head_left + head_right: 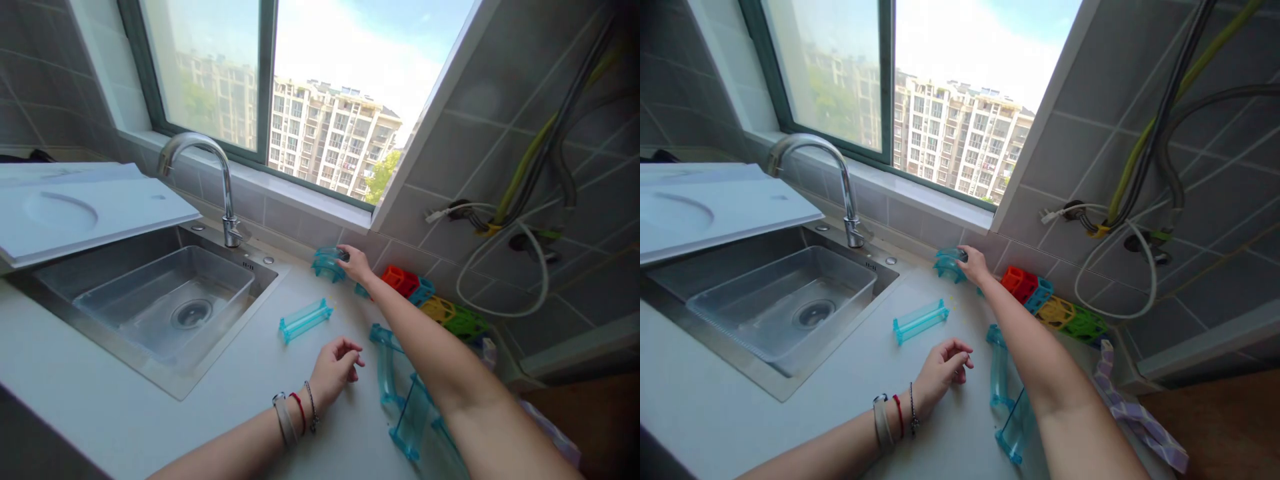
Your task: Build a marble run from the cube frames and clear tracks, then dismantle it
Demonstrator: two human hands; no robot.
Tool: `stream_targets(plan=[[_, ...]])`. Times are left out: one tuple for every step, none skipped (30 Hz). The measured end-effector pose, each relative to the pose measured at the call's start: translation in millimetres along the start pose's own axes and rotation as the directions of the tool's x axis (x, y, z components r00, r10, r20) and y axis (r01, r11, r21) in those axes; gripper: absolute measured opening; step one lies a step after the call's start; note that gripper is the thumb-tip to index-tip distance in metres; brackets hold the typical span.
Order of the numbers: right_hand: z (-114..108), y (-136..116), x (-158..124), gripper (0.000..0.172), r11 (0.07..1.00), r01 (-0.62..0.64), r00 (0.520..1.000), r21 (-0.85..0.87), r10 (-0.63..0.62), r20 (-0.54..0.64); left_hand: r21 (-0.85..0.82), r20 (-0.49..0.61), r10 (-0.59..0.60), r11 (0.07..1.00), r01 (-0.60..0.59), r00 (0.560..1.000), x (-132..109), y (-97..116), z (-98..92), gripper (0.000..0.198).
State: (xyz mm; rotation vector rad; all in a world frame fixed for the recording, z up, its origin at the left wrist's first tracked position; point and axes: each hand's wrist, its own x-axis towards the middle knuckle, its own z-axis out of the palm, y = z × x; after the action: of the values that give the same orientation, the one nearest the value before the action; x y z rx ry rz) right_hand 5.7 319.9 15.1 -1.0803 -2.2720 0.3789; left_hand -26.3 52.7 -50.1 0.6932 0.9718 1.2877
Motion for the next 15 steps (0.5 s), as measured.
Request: stream_targets(plan=[[6,3,1,0.043,1.0,0.004,1.0,-0.01,-0.004,0.003,0.009,-0.001,0.01,1.0,-0.01,1.0,0,0,0.6,0.023],[10,5,1,0.043,1.0,0.007,1.0,-0.021,-0.007,0.005,0.017,0.0,0.017,1.0,-0.017,1.0,0,-1,1.1,0.022],[13,8,2,0.044,0.999,0.009,1.0,-0.033,-0.009,0.008,0.024,0.001,0.019,1.0,-0.019,1.0,0,-2,1.4,0.022],[16,11,3,0.044,0.999,0.011,1.0,-0.046,-0.011,0.01,0.028,0.003,0.017,0.999,-0.017,1.0,0,-2,1.5,0.021],[17,13,3,0.044,0.998,0.015,1.0,-0.06,-0.014,0.012,0.03,0.008,0.012,0.999,-0.012,1.0,0,-3,1.5,0.021],[18,15,4,0.043,0.997,0.02,1.0,-0.073,-0.019,0.013,0.029,0.014,0.01,1.0,-0.01,1.0,1,-3,1.4,0.021],[18,17,5,0.042,0.996,0.025,1.0,-0.086,-0.024,0.015,0.027,0.019,0.011,1.0,-0.011,1.0,1,-4,1.1,0.02],[18,19,6,0.041,0.995,0.03,0.999,-0.099,-0.029,0.016,0.024,0.022,0.014,1.0,-0.015,1.0,1,-4,0.9,0.02],[18,19,7,0.041,0.993,0.036,0.999,-0.11,-0.034,0.016,0.021,0.025,0.018,1.0,-0.019,1.0,1,-5,0.6,0.02],[18,20,7,0.041,0.992,0.04,0.999,-0.122,-0.038,0.016,0.019,0.024,0.022,1.0,-0.022,0.999,1,-5,0.4,0.02],[18,20,7,0.041,0.99,0.044,0.999,-0.134,-0.042,0.016,0.017,0.024,0.023,1.0,-0.023,0.999,1,-6,0.3,0.02],[18,20,7,0.042,0.988,0.047,0.999,-0.146,-0.045,0.016,0.017,0.025,0.021,1.0,-0.021,0.999,1,-6,0.4,0.02],[18,19,6,0.043,0.986,0.05,0.999,-0.157,-0.048,0.016,0.018,0.026,0.017,1.0,-0.018,1.0,1,-6,0.5,0.02],[19,19,5,0.044,0.984,0.053,0.999,-0.169,-0.051,0.017,0.02,0.027,0.013,1.0,-0.014,1.0,1,-6,0.8,0.02],[19,18,3,0.045,0.982,0.056,0.998,-0.179,-0.054,0.017,0.022,0.027,0.011,1.0,-0.011,1.0,1,-5,1.0,0.019]])
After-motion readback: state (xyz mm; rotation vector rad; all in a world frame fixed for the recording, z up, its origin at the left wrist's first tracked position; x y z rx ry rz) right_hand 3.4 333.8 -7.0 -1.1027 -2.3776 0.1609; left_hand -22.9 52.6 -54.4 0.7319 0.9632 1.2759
